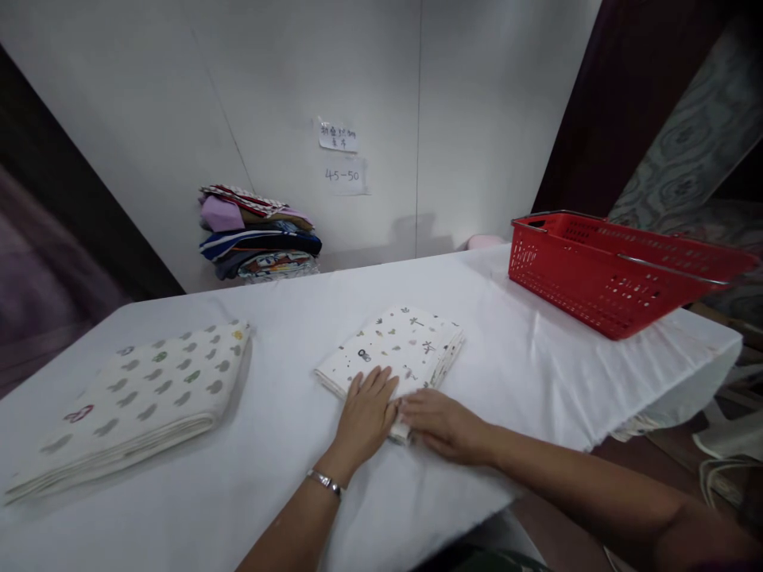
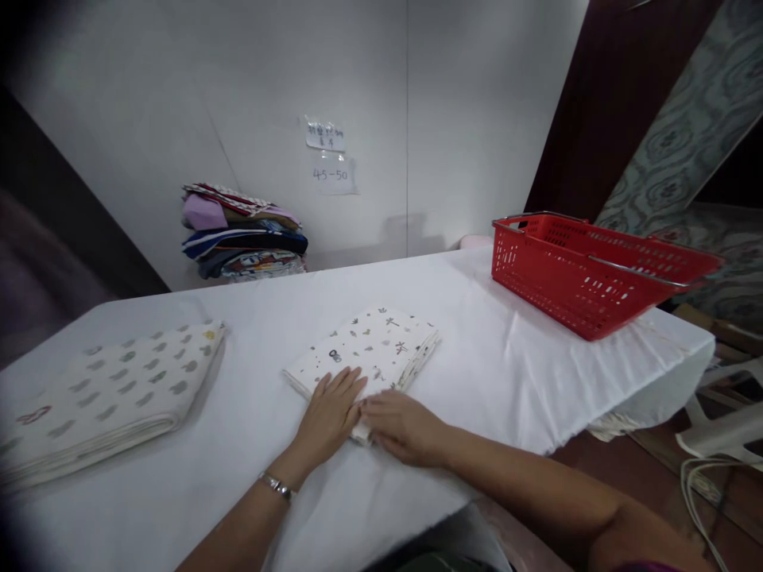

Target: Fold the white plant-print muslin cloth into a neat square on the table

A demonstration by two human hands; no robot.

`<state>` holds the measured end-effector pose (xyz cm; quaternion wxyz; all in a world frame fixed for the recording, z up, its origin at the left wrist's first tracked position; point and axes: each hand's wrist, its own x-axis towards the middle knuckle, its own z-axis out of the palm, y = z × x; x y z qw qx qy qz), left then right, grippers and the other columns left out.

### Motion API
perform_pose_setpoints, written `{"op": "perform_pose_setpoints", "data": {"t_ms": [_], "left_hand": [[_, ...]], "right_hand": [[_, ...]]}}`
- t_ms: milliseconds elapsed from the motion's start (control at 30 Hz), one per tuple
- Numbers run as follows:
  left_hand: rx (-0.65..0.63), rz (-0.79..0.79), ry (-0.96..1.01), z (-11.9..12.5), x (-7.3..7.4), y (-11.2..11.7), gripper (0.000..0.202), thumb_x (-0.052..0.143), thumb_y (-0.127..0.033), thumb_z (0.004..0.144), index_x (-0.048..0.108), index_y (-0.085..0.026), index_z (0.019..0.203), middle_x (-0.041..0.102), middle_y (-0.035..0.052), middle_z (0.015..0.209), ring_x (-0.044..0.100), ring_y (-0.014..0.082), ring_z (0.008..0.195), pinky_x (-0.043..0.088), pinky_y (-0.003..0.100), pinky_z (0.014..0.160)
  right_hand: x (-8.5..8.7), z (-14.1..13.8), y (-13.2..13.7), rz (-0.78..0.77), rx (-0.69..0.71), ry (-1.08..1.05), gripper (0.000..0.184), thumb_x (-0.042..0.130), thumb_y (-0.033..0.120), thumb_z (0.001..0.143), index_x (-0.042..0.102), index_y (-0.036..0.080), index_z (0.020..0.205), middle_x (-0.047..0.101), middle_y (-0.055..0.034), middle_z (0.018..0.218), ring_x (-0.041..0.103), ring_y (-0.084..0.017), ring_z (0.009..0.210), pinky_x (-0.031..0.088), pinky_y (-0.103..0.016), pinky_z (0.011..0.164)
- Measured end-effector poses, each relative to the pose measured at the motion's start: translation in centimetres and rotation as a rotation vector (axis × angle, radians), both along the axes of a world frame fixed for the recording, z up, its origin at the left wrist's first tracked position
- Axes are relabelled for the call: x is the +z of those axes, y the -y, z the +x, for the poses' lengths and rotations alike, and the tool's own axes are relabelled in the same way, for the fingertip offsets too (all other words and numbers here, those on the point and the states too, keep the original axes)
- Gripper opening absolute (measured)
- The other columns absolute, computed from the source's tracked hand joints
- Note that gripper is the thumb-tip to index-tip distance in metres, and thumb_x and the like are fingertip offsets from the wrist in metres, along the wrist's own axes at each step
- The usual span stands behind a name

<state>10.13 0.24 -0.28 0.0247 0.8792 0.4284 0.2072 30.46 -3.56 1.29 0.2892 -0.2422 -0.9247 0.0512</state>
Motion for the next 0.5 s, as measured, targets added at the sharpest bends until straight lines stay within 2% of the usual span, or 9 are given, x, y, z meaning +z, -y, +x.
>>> {"op": "perform_pose_setpoints", "data": {"t_ms": [133, 267, 367, 500], "left_hand": [[0.002, -0.023, -0.006, 0.0, 0.0, 0.1, 0.041, 0.040, -0.035, 0.089, 0.047, -0.026, 0.128, 0.044, 0.0058, 0.138, 0.034, 0.0242, 0.130, 0.019, 0.050, 0.109], [0.008, -0.078, -0.012, -0.1, 0.0, 0.3, 0.055, 0.044, -0.054, 0.083, 0.044, -0.027, 0.131, 0.039, 0.0056, 0.141, 0.029, 0.0256, 0.133, 0.014, 0.050, 0.110], [0.019, -0.134, -0.020, -0.1, 0.3, 0.5, 0.062, 0.044, -0.061, 0.080, 0.042, -0.027, 0.133, 0.037, 0.0052, 0.143, 0.028, 0.0261, 0.134, 0.013, 0.050, 0.111], [0.023, -0.194, -0.034, -0.1, 0.9, 0.6, 0.067, 0.045, -0.064, 0.077, 0.041, -0.028, 0.133, 0.034, 0.0042, 0.144, 0.026, 0.0264, 0.135, 0.013, 0.051, 0.111]], "right_hand": [[1.5, 0.6, -4.5, 0.006, -0.180, -0.053, 0.032, 0.046, 0.022, 0.088, 0.052, 0.021, 0.119, 0.059, -0.0111, 0.121, 0.045, -0.020, 0.122, 0.036, -0.044, 0.101], [0.8, 2.1, -8.4, -0.116, -0.494, 0.118, 0.045, 0.051, 0.036, 0.086, 0.049, 0.014, 0.125, 0.046, -0.0186, 0.134, 0.035, -0.028, 0.129, 0.029, -0.051, 0.102], [-0.7, 3.5, -9.0, -0.235, -0.614, 0.263, 0.051, 0.044, 0.045, 0.088, 0.047, 0.014, 0.128, 0.038, -0.0170, 0.140, 0.028, -0.029, 0.132, 0.024, -0.051, 0.104], [-1.1, 4.0, -9.0, -0.278, -0.616, 0.315, 0.047, 0.041, 0.045, 0.089, 0.048, 0.016, 0.126, 0.040, -0.0149, 0.139, 0.030, -0.028, 0.130, 0.025, -0.048, 0.103]]}}
